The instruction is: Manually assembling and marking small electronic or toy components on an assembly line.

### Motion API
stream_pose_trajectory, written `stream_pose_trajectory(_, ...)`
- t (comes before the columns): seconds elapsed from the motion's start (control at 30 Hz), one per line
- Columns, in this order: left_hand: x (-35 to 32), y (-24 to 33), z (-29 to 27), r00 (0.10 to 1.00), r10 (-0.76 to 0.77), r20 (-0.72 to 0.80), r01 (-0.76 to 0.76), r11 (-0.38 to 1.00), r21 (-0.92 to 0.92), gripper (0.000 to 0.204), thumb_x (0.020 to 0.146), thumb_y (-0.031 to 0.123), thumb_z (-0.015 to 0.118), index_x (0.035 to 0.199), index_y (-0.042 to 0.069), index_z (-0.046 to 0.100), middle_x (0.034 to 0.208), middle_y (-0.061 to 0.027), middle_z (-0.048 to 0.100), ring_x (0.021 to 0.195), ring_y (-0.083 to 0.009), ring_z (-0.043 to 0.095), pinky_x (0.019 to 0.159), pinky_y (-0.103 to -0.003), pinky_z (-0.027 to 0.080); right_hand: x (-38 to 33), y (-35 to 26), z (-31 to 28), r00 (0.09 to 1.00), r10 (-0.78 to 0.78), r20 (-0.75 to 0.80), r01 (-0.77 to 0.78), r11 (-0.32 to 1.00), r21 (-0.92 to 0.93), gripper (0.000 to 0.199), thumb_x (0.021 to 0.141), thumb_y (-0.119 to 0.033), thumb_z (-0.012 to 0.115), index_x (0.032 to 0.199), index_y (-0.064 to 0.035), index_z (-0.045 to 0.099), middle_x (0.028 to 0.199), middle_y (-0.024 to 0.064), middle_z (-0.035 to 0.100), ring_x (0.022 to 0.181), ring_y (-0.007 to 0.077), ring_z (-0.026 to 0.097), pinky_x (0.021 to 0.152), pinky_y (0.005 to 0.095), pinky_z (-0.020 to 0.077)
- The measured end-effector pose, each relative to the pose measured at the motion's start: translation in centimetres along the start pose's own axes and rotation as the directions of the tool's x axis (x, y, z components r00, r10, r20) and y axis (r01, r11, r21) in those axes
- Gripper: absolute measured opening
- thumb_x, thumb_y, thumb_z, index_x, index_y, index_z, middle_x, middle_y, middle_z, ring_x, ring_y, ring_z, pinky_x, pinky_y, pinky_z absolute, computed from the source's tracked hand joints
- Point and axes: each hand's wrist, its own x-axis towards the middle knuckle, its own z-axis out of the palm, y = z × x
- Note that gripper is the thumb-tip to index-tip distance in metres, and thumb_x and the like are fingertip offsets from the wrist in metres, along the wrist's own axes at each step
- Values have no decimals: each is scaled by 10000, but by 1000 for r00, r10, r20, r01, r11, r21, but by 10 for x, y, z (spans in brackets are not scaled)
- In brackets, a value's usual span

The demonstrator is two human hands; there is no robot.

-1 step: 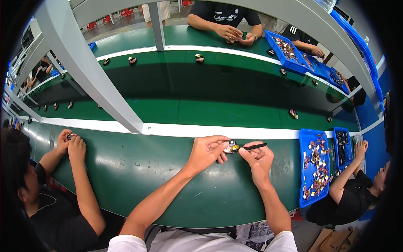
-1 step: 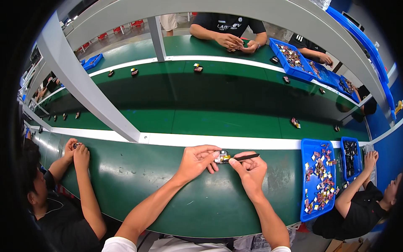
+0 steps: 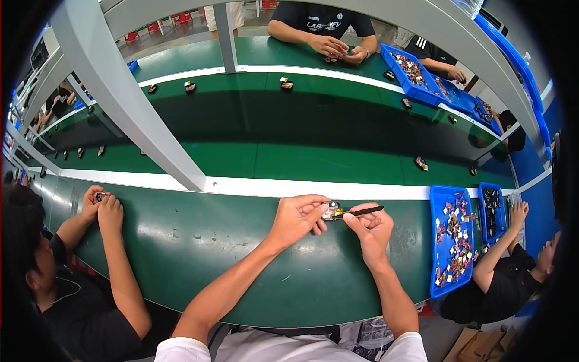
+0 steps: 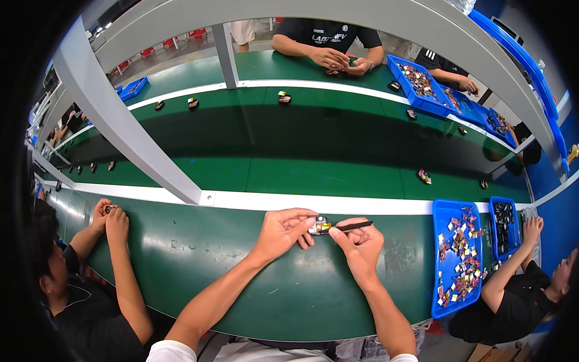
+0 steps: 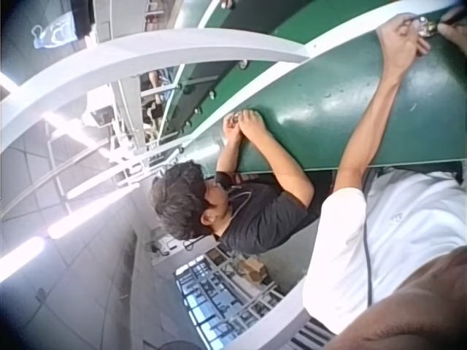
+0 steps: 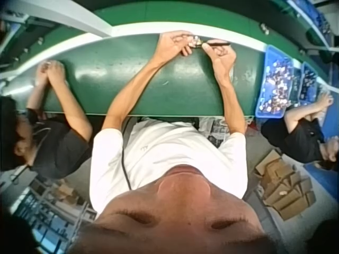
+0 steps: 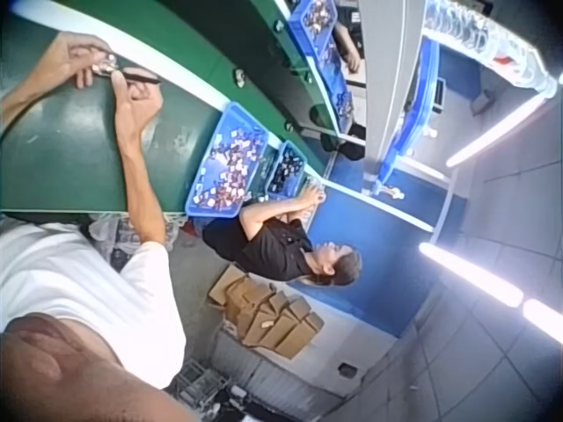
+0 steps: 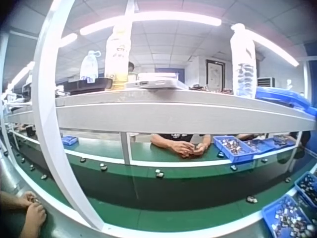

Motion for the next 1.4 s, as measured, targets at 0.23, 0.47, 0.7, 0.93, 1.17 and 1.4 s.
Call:
stream_pose_trajectory(0.23,1,2,-1,1000,0,2,0,1000,-11,264,990,79,633,1191,-90,657,918,-149,712,674,-192,716,551,-273,578,1,-1,6,996,-78,-53,78,997,13,144,848,68,764,933,12,662,665,-65,551,537,-28,385,484,172,268)
stream_pose_trajectory(0.47,4,2,-8,996,-50,79,52,998,-35,261,994,101,635,1173,-86,668,881,-145,708,651,-206,720,536,-279,582,-1,-1,7,986,-153,-69,155,988,27,151,835,66,778,923,14,667,696,-29,619,530,-28,400,483,167,278)
stream_pose_trajectory(0.7,4,2,-8,996,-25,81,30,997,-65,259,996,92,629,1170,-96,667,892,-155,714,655,-213,725,531,-276,584,-4,0,7,975,-212,-61,208,976,-73,157,822,50,798,916,10,679,691,-17,633,513,-27,391,464,177,263)
stream_pose_trajectory(0.93,4,3,-7,998,1,68,3,998,-55,264,999,84,621,1182,-102,659,922,-173,720,671,-218,728,535,-274,585,-5,-1,5,982,-185,-38,181,978,-102,167,823,69,790,921,14,667,813,46,707,550,-22,439,487,166,308)
stream_pose_trajectory(1.17,2,3,-6,998,-25,65,29,998,-61,270,1001,89,609,1193,-95,655,921,-158,714,683,-205,722,555,-276,578,-8,2,5,975,-218,-42,211,968,-135,167,810,78,795,901,10,672,865,76,731,544,-20,436,482,168,311)
stream_pose_trajectory(1.4,3,0,-6,999,14,45,-11,998,-68,237,996,67,615,1151,-103,671,903,-176,718,654,-216,723,529,-277,584,-4,9,4,971,-235,-54,227,967,-118,161,799,10,831,892,-2,700,753,9,702,491,-26,368,446,190,243)
